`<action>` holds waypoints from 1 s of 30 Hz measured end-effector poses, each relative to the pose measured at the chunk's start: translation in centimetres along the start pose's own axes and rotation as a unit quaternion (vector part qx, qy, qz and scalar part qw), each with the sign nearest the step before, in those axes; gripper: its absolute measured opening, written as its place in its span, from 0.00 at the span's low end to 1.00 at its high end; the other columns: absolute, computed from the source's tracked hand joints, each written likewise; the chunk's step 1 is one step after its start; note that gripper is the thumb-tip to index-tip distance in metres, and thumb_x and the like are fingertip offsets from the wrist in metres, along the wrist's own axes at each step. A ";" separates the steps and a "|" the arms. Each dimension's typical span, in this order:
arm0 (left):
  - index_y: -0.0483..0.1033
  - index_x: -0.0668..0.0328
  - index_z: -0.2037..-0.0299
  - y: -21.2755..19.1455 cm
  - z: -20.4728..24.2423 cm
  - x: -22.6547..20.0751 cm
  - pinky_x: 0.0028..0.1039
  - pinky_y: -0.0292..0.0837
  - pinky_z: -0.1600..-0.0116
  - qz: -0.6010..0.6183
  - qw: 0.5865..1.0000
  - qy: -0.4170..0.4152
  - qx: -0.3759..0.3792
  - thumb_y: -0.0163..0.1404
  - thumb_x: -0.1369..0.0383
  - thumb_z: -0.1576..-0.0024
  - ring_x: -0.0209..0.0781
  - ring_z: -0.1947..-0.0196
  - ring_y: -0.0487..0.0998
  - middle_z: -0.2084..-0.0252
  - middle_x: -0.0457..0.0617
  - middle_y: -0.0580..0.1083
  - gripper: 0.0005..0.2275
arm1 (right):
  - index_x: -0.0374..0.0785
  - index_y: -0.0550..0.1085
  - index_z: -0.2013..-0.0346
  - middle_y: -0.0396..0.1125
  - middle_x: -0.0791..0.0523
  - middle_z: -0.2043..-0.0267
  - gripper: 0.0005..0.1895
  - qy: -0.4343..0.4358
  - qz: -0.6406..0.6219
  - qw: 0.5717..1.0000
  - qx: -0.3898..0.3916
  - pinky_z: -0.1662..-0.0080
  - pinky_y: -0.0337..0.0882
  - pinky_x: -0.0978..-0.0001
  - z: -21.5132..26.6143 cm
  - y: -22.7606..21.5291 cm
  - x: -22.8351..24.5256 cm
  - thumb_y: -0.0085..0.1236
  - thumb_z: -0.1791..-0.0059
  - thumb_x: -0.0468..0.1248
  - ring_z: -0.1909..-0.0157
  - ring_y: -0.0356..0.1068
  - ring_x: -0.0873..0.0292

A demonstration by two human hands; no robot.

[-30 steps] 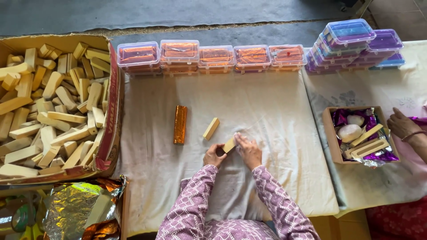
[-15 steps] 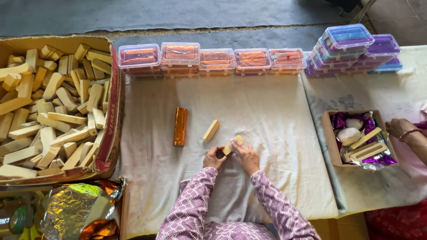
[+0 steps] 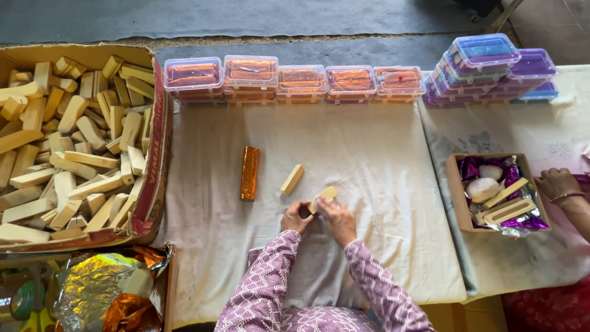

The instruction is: Wrapping small wooden blocks in foil and organizing them into a container.

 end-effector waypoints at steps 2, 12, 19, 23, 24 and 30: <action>0.79 0.43 0.52 -0.2 0.2 -0.1 0.33 0.78 0.49 0.007 1.000 0.002 -0.004 0.65 0.66 0.56 0.43 0.52 0.81 0.51 0.40 0.78 0.19 | 0.56 0.72 0.38 0.68 0.67 0.37 0.28 0.016 0.000 1.000 -0.026 0.58 0.77 0.66 -0.7 -1.3 -0.7 0.63 0.54 0.42 0.57 0.68 0.56; 0.79 0.46 0.54 0.1 0.1 0.2 0.32 0.78 0.50 0.015 0.999 0.003 -0.029 0.67 0.65 0.54 0.43 0.52 0.81 0.52 0.40 0.79 0.17 | 0.53 0.74 0.38 0.69 0.65 0.37 0.28 -0.015 0.030 0.997 -0.063 0.59 0.77 0.67 2.0 -0.9 3.1 0.63 0.55 0.38 0.61 0.70 0.56; 0.79 0.44 0.53 -0.4 0.2 -0.4 0.33 0.77 0.49 -0.004 1.000 0.009 -0.018 0.65 0.67 0.55 0.43 0.52 0.81 0.52 0.41 0.79 0.18 | 0.56 0.73 0.39 0.68 0.68 0.36 0.27 0.033 -0.006 0.999 -0.034 0.61 0.76 0.69 -0.6 -2.4 -0.6 0.62 0.54 0.39 0.62 0.69 0.58; 0.79 0.45 0.53 -0.2 0.1 -0.3 0.32 0.77 0.49 -0.004 1.000 0.013 -0.016 0.65 0.67 0.56 0.43 0.52 0.81 0.53 0.40 0.79 0.19 | 0.53 0.72 0.37 0.69 0.67 0.37 0.31 0.034 0.075 0.991 -0.102 0.59 0.76 0.70 -0.1 -0.3 -0.6 0.63 0.56 0.38 0.59 0.69 0.59; 0.79 0.45 0.53 -0.1 0.1 -0.2 0.32 0.77 0.49 -0.006 1.000 0.019 -0.018 0.65 0.67 0.56 0.43 0.52 0.81 0.53 0.41 0.79 0.19 | 0.54 0.71 0.36 0.68 0.67 0.36 0.30 0.013 0.117 0.988 -0.097 0.60 0.76 0.73 0.2 1.1 -0.2 0.62 0.54 0.36 0.57 0.70 0.61; 0.79 0.47 0.53 0.1 -0.1 0.1 0.33 0.78 0.50 -0.014 1.000 0.019 -0.021 0.66 0.66 0.55 0.45 0.52 0.80 0.52 0.42 0.79 0.19 | 0.58 0.70 0.35 0.67 0.70 0.34 0.30 -0.017 0.064 0.996 -0.058 0.59 0.77 0.74 1.8 0.6 2.3 0.62 0.52 0.36 0.58 0.69 0.63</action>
Point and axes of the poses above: each hand's wrist, its own z-axis away from the middle knuckle, its own y-axis out of the palm, x = y × z, the point moved 8 cm from there along -z, towards the middle knuckle
